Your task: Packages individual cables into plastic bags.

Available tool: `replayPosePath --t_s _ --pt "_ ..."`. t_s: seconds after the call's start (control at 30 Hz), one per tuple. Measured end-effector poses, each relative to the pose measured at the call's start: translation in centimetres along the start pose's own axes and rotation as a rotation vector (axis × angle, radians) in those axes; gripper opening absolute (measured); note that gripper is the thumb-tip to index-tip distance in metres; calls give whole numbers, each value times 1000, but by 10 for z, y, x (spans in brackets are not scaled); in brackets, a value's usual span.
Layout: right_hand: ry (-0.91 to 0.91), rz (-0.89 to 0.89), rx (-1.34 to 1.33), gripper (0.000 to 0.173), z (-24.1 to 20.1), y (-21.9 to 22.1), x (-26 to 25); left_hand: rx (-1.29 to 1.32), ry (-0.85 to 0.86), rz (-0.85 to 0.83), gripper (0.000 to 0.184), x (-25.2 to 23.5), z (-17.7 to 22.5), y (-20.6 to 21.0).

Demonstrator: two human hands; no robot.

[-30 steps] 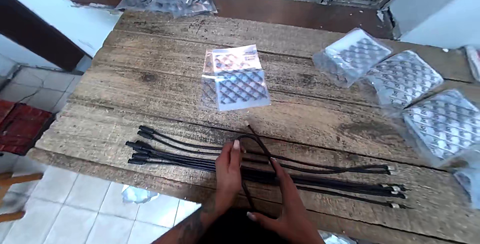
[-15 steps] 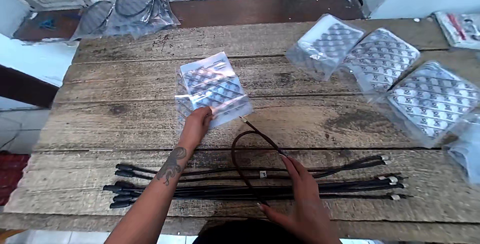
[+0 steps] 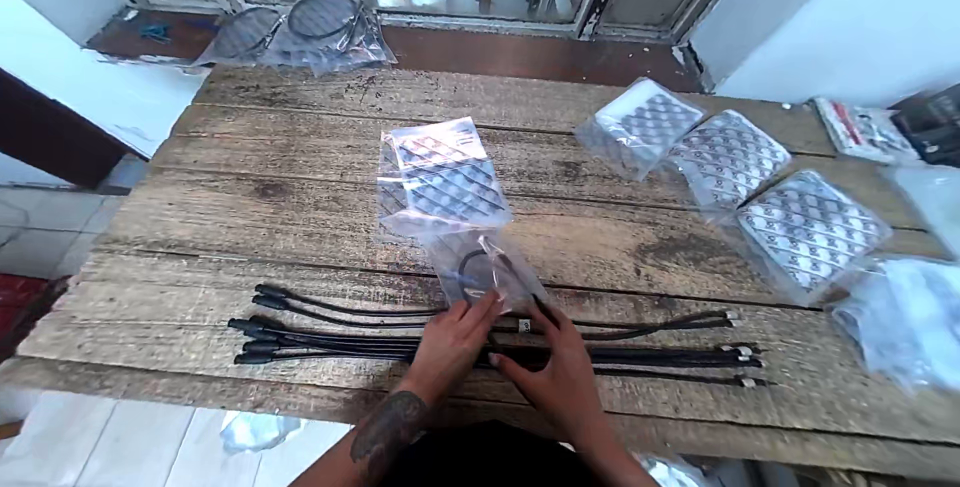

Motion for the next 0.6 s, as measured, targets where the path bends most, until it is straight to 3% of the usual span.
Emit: replayPosePath --t_s 0.1,0.17,0.23,0.3,0.37,0.43,0.53,0.6 --pt "41 97 -14 63 -8 6 3 118 54 33 45 18 31 -9" --pt "70 143 -13 68 1 12 -3 236 -62 73 41 36 30 -17" --pt "104 170 -4 87 13 22 -2 307 -424 31 31 52 -1 -12" --pt "125 198 21 95 12 30 4 356 -786 -325 30 72 -28 16" --pt "130 147 102 100 5 38 6 494 -794 -664 33 90 -13 38" --pt "151 18 144 107 4 51 3 585 -688 -857 34 102 8 47" --pt "-57 -70 160 111 1 63 6 596 -792 -820 38 118 -16 51" --pt "-211 -169 110 87 0 66 25 616 -859 -767 37 130 -33 51"
Point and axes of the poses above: each hand's wrist, its own x-axis away from the middle knuckle, its own y-axis out of the palm, z = x × y, the point moved 9 cm from there along -x, towards the middle knuckle, and after that the axes turned 11 degrees about -y, right-handed, at the moved point
